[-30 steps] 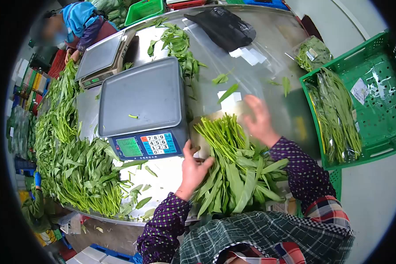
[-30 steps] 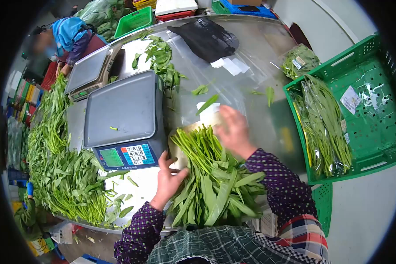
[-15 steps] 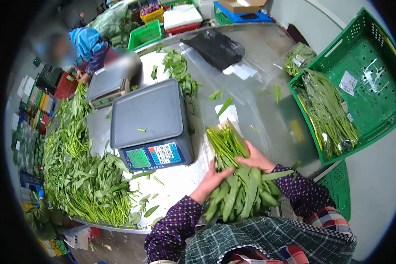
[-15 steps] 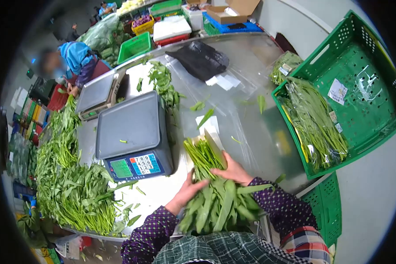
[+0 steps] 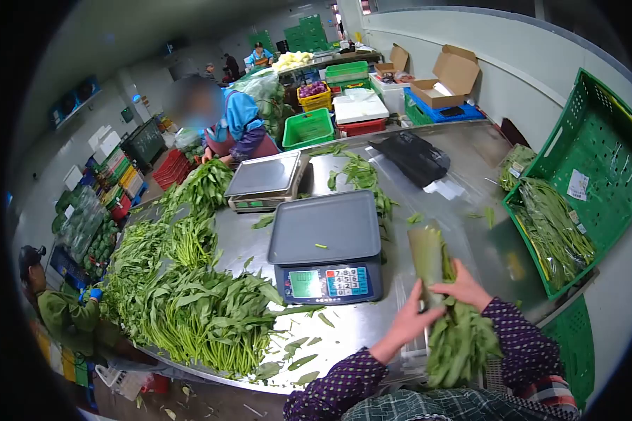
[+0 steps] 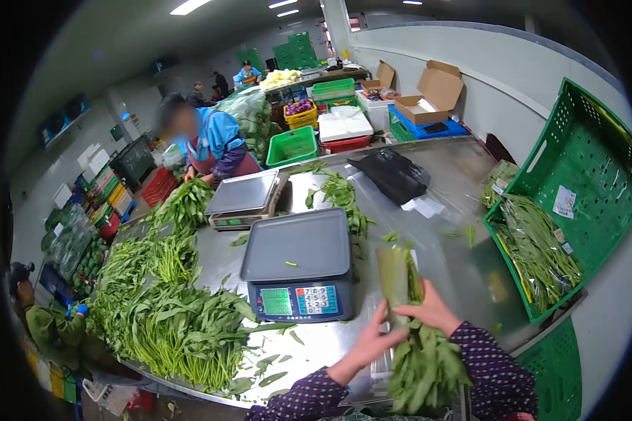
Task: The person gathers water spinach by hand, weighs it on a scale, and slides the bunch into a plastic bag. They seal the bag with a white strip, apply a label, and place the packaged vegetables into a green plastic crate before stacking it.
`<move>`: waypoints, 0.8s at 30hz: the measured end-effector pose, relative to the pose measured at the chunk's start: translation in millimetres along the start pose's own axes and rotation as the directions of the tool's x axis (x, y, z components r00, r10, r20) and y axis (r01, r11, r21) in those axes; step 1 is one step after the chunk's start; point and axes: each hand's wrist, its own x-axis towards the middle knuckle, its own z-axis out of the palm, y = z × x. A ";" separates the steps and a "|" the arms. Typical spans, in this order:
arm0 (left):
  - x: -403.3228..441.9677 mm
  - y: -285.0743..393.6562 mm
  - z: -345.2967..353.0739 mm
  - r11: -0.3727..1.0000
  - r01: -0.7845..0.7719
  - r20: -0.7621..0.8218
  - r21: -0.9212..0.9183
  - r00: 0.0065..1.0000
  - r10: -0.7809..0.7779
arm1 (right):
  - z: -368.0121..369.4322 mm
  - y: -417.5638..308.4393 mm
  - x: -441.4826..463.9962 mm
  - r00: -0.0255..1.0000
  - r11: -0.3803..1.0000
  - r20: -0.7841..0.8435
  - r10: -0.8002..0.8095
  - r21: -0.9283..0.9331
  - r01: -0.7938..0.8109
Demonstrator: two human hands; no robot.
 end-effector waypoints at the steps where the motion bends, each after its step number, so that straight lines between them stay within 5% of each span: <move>1: -3.3 3.9 -13.7 0.881 0.031 0.093 -0.471 0.996 0.015 | -3.0 4.1 2.5 1.000 1.000 0.004 -0.004 0.029 0.004; 3: -3.4 -13.4 -16.8 0.807 0.090 0.013 -0.583 0.995 -0.101 | 14.6 -8.0 -2.6 0.995 0.996 -0.064 -0.077 0.047 0.080; 5: -4.5 -34.5 -4.7 0.959 -0.007 0.052 -0.283 0.998 0.023 | 38.4 -10.7 -8.5 0.989 0.989 -0.113 -0.099 -0.117 0.086; 7: -21.4 -57.8 10.6 0.933 -0.044 0.036 -0.357 0.997 0.061 | 55.5 2.5 -19.0 0.993 0.996 -0.087 -0.076 -0.053 0.071; 9: -33.5 -72.3 21.4 0.974 -0.203 -0.252 -0.101 0.952 0.173 | 73.0 21.5 -19.2 0.984 0.997 -0.173 -0.050 0.043 0.058; 11: -36.1 -69.5 18.4 0.995 -0.090 -0.181 -0.052 0.980 0.079 | 78.6 15.2 -26.3 0.973 0.995 -0.230 -0.015 0.089 0.037; 13: -32.3 -67.1 24.6 0.984 -0.179 -0.234 0.025 0.956 0.180 | 74.1 -7.8 -30.2 0.980 0.989 -0.171 -0.100 -0.122 0.080; 14: -35.0 -34.6 23.5 0.997 -0.001 -0.211 0.072 0.977 0.016 | 67.9 -24.5 -32.6 0.979 0.990 -0.180 -0.099 -0.119 0.078; 16: -32.8 -18.5 37.8 0.989 -0.147 -0.196 -0.036 0.971 0.137 | 46.4 -52.7 -36.9 0.980 0.952 -0.170 -0.099 -0.303 0.043; 18: -32.7 -23.5 41.5 0.969 -0.246 -0.194 -0.036 0.952 0.235 | 5.0 -39.4 -49.5 0.977 0.955 -0.199 -0.081 -0.296 0.019; 20: -37.3 -17.9 33.0 0.953 -0.130 0.327 -0.274 0.919 0.219 | -37.6 -12.2 -83.5 0.981 0.986 -0.165 0.099 -0.117 -0.119; 21: -32.2 -38.6 41.1 0.893 -0.429 0.260 0.134 0.885 0.387 | -55.0 22.2 -108.7 0.977 0.979 -0.210 0.048 -0.183 -0.088; 22: -22.3 -70.4 49.9 0.610 -0.588 0.253 0.532 0.797 0.548 | -52.4 16.5 -137.6 0.955 0.931 -0.257 0.147 -0.290 -0.221; 23: -15.1 -103.3 55.3 0.479 -0.585 0.363 0.655 0.799 0.479 | -49.6 36.8 -164.3 0.943 0.954 -0.259 0.210 -0.156 -0.255; 24: -10.6 -125.6 59.3 0.331 -0.577 0.450 0.747 0.805 0.387 | -41.6 40.3 -188.5 0.947 0.937 -0.235 0.219 -0.219 -0.271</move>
